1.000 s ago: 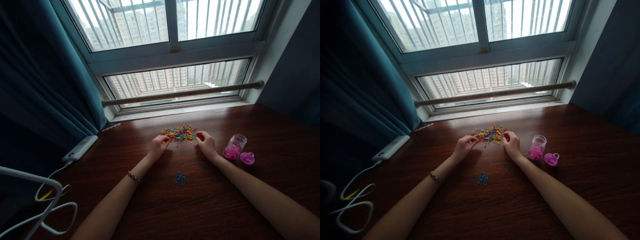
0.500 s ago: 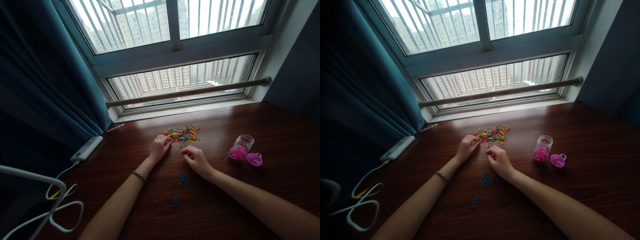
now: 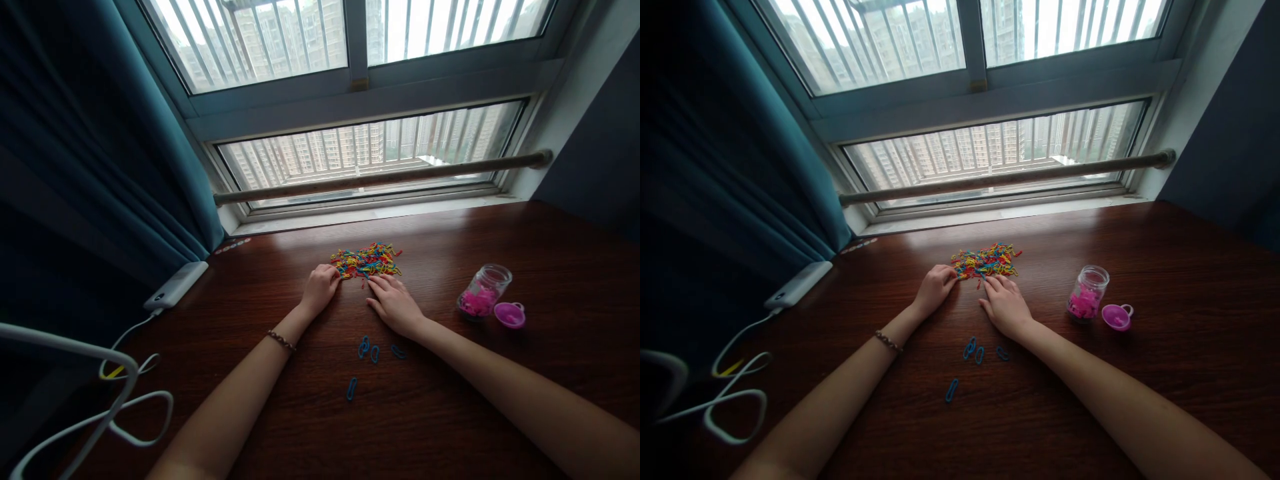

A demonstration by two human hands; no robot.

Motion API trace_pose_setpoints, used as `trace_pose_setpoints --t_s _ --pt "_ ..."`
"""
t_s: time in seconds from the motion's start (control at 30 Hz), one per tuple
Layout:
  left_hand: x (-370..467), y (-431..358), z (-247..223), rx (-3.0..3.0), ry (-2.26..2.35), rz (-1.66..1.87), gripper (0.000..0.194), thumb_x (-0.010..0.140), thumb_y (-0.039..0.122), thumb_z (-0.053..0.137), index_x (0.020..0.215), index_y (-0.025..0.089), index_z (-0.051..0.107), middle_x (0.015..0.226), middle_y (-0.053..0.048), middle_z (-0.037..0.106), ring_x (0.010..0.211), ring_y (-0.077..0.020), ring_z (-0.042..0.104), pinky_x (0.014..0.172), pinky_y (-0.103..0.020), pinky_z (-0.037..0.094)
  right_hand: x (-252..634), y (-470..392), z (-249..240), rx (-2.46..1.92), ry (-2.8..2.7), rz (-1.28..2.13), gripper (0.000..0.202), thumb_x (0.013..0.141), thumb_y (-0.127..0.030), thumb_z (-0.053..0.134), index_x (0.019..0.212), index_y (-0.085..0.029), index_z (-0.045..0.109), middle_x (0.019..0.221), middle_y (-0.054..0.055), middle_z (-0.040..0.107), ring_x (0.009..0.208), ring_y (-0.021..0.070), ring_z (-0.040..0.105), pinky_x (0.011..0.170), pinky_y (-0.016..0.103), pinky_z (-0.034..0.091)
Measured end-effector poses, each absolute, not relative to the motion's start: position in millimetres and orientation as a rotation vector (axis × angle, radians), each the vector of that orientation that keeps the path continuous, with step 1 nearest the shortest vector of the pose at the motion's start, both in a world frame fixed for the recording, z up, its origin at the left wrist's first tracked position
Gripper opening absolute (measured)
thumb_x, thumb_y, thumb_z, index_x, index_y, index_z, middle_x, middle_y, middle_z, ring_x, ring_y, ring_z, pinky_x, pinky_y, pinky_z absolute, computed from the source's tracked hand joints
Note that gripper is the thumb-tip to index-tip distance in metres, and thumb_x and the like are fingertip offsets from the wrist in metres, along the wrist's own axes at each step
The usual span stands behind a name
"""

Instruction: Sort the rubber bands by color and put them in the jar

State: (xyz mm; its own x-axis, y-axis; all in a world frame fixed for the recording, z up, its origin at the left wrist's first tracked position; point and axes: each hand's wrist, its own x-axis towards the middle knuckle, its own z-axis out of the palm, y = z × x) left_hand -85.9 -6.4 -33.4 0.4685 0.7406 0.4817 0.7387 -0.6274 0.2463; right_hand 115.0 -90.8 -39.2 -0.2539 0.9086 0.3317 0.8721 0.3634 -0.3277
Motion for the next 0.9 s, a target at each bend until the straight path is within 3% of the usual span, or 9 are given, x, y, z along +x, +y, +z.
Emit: trace_pose_setpoints --t_s 0.17,0.4,0.77,0.9 --pt "-87.5 -6.1 -35.4 2.676 1.346 0.889 0.008 0.078 0.013 0.051 0.074 0.017 0.057 0.081 -0.004 0.06 0.082 -0.0176 0.053 0.074 -0.03 0.042 117.9 -89.5 -38.1 -1.448 -2.037 0.117 0.039 0.083 -0.03 0.043 0.118 -0.014 0.051 0.121 0.012 0.051 0.116 0.0244 0.038 0.097 0.041 0.032" --pt "-87.7 -7.1 -35.4 2.705 1.377 0.878 0.014 0.079 0.013 0.049 0.087 0.018 0.06 0.084 -0.004 0.059 0.083 -0.0176 0.052 0.075 -0.03 0.042 123.5 -88.6 -31.2 -1.318 -1.693 0.284 0.026 0.085 -0.022 0.039 0.085 -0.015 0.064 0.093 0.008 0.063 0.089 0.0176 0.056 0.084 0.03 0.043" --pt "-86.1 -11.2 -30.4 2.68 1.443 0.91 0.01 0.077 0.017 0.052 0.078 0.019 0.062 0.085 -0.005 0.059 0.089 -0.0197 0.051 0.077 -0.032 0.041 121.3 -93.1 -22.8 -1.251 -1.61 0.368 0.023 0.082 -0.022 0.041 0.077 -0.017 0.063 0.086 0.007 0.064 0.082 0.0178 0.058 0.078 0.03 0.043" --pt "-86.9 -10.5 -30.2 2.565 1.454 0.994 0.008 0.076 0.018 0.054 0.079 0.018 0.061 0.082 -0.005 0.062 0.084 -0.0191 0.054 0.077 -0.032 0.042 122.9 -94.9 -17.7 -1.25 -1.521 0.539 0.022 0.078 -0.024 0.044 0.069 -0.017 0.063 0.076 0.006 0.065 0.074 0.0173 0.058 0.071 0.029 0.044"
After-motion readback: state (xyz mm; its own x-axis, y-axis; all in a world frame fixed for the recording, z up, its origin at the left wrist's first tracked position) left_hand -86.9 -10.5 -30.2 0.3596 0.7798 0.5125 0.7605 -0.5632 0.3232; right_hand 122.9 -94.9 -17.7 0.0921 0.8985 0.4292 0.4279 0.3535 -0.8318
